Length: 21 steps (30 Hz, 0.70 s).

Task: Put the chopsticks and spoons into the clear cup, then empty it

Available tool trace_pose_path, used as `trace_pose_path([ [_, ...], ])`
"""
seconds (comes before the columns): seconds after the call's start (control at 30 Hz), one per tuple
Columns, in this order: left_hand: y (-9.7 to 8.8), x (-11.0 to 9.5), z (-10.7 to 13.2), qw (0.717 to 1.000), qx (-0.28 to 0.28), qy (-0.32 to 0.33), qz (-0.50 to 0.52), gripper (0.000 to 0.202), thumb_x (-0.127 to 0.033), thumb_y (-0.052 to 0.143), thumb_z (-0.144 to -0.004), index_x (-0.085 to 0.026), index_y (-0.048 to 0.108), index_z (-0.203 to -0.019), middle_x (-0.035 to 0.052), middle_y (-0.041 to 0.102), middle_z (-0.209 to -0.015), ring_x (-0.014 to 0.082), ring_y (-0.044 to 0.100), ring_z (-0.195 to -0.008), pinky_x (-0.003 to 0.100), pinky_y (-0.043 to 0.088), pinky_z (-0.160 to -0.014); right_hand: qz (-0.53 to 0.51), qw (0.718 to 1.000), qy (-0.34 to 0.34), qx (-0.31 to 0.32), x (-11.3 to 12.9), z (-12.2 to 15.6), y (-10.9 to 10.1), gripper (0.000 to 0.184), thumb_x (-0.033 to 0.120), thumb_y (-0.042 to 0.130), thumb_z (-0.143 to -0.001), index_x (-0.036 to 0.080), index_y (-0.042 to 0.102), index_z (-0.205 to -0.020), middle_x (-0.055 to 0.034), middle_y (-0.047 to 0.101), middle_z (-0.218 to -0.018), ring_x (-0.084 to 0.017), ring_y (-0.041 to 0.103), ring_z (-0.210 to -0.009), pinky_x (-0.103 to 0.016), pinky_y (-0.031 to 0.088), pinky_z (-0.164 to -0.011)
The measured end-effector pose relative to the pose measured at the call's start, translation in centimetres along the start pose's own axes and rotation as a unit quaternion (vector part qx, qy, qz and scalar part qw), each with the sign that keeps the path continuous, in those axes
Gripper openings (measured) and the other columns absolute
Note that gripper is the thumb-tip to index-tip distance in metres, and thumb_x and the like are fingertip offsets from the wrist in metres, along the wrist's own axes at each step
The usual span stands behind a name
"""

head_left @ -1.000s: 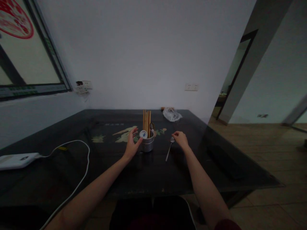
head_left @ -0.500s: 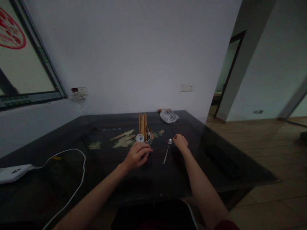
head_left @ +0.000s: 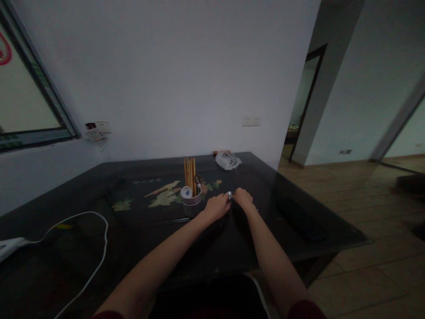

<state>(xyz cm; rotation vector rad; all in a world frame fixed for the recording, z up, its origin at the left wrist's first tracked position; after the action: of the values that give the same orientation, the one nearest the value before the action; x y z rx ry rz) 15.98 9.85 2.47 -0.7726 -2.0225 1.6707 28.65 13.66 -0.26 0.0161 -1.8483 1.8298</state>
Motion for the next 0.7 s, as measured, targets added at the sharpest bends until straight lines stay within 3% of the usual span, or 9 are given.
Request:
trace_pose_path([
  [0.1,1.6,1.0,-1.6,0.995,0.049,-0.085,-0.005,0.034,-0.039,0.045,-0.088,-0.016,0.052,-0.113,0.0135,0.065,-0.108,0.0280,0.064,-0.098,0.039,0.050,-0.081,-0.002,1.000,-0.001,0.009,0.0,0.0,0.2,0.028,0.026,0.053,-0.084,0.017,0.066,-0.107,-0.0170,0.064,-0.115,-0.028,0.060,-0.109,-0.036,0.047,-0.086],
  [0.2,2.3,1.0,-2.3,0.991,0.073,-0.109,-0.003,0.039,-0.042,0.046,-0.087,-0.014,0.056,-0.112,0.0173,0.065,-0.109,0.0301,0.062,-0.103,0.040,0.050,-0.083,-0.004,1.000,-0.004,0.016,0.1,0.0,0.2,0.027,0.025,0.053,-0.084,0.016,0.066,-0.106,-0.0176,0.064,-0.116,-0.029,0.061,-0.109,-0.036,0.047,-0.085],
  [0.4,2.7,0.8,-3.2,0.987,0.097,-0.125,-0.003,0.031,-0.024,0.041,-0.087,-0.012,0.063,-0.105,0.0188,0.067,-0.106,0.0297,0.064,-0.101,0.038,0.051,-0.080,0.001,1.000,-0.012,0.010,0.4,0.6,-0.2,0.031,0.027,0.050,-0.087,0.013,0.063,-0.111,-0.0203,0.063,-0.116,-0.029,0.061,-0.108,-0.036,0.047,-0.085],
  [0.7,2.1,1.0,-1.7,0.990,0.082,-0.113,-0.016,0.032,-0.023,0.038,-0.088,-0.012,0.062,-0.105,0.0186,0.067,-0.104,0.0292,0.064,-0.100,0.038,0.051,-0.080,0.004,1.000,-0.001,0.009,0.3,0.5,0.0,0.031,0.019,0.048,-0.087,0.011,0.063,-0.113,-0.0226,0.062,-0.116,-0.029,0.061,-0.108,-0.038,0.048,-0.085],
])
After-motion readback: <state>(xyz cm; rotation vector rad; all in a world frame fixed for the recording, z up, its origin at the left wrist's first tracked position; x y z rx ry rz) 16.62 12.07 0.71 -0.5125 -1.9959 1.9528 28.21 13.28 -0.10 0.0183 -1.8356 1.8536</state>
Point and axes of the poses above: each hand's wrist, its own z-axis away from the middle knuckle, its own y-axis out of the palm, x = y × z, the point moved 8 cm from there along -z, towards the middle knuckle
